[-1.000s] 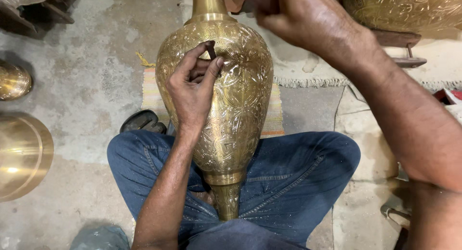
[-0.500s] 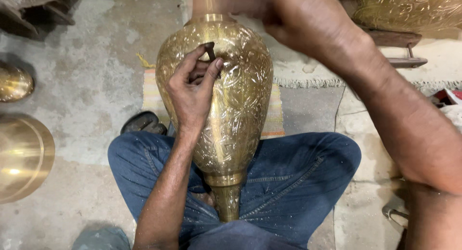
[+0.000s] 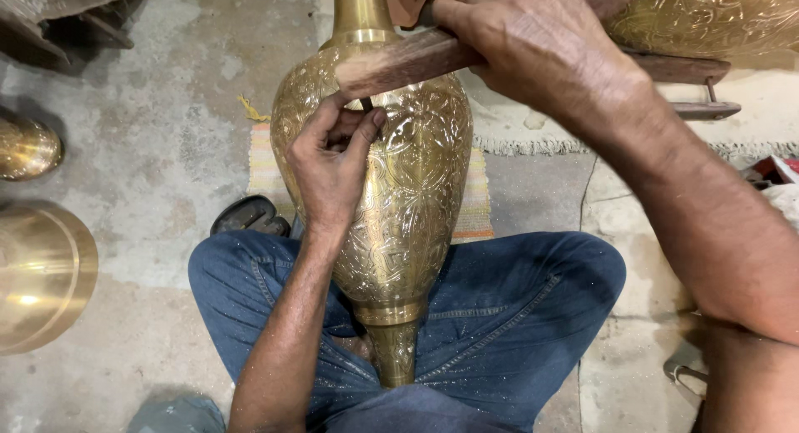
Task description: The person sits cross-legged on the floor with a large engraved brass vase in their lap. They first rub the vase surface with a small abrasive stone, then hold a chisel against the etched floral patterns and strike it with a wooden mallet, working the design across the vase body.
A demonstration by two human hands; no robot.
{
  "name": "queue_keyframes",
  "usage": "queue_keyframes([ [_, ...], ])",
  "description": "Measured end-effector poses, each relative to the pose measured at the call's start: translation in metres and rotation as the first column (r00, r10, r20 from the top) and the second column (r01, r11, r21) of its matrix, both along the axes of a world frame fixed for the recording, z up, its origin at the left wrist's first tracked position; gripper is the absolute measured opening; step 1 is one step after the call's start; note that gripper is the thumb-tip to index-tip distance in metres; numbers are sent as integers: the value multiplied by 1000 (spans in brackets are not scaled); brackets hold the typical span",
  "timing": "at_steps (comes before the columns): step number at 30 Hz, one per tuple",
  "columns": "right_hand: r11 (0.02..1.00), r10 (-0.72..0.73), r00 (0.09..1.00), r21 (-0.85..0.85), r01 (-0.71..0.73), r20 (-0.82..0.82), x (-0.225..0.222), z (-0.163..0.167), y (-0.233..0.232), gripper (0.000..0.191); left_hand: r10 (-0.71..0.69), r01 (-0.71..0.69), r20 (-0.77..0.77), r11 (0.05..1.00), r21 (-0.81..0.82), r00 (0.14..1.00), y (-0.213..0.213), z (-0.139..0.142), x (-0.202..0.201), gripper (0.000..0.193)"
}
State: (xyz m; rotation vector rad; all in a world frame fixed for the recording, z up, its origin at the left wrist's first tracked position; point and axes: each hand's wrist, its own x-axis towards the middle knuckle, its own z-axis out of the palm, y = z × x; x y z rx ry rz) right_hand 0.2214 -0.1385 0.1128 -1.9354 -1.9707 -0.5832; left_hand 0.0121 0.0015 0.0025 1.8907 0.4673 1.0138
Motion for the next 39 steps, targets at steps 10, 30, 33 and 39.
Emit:
queue_keyframes([
  [10,997,-76,990,-18,74,-122,-5,1,5,36,-1,1,-15,999,-38,1000,3,-3,1,35],
  [30,998,-56,998,-36,57,15,-5,1,0,26,20,-19,-16,999,50,1000,1,-1,0,33],
  [33,982,-172,933,-131,137,-316,-6,3,-1,26,24,-24,-39,1000,6,999,1,1,0,36],
  [39,988,-123,983,-111,108,-137,-6,3,-2,22,26,-28,-57,999,-25,998,-2,4,-2,35],
])
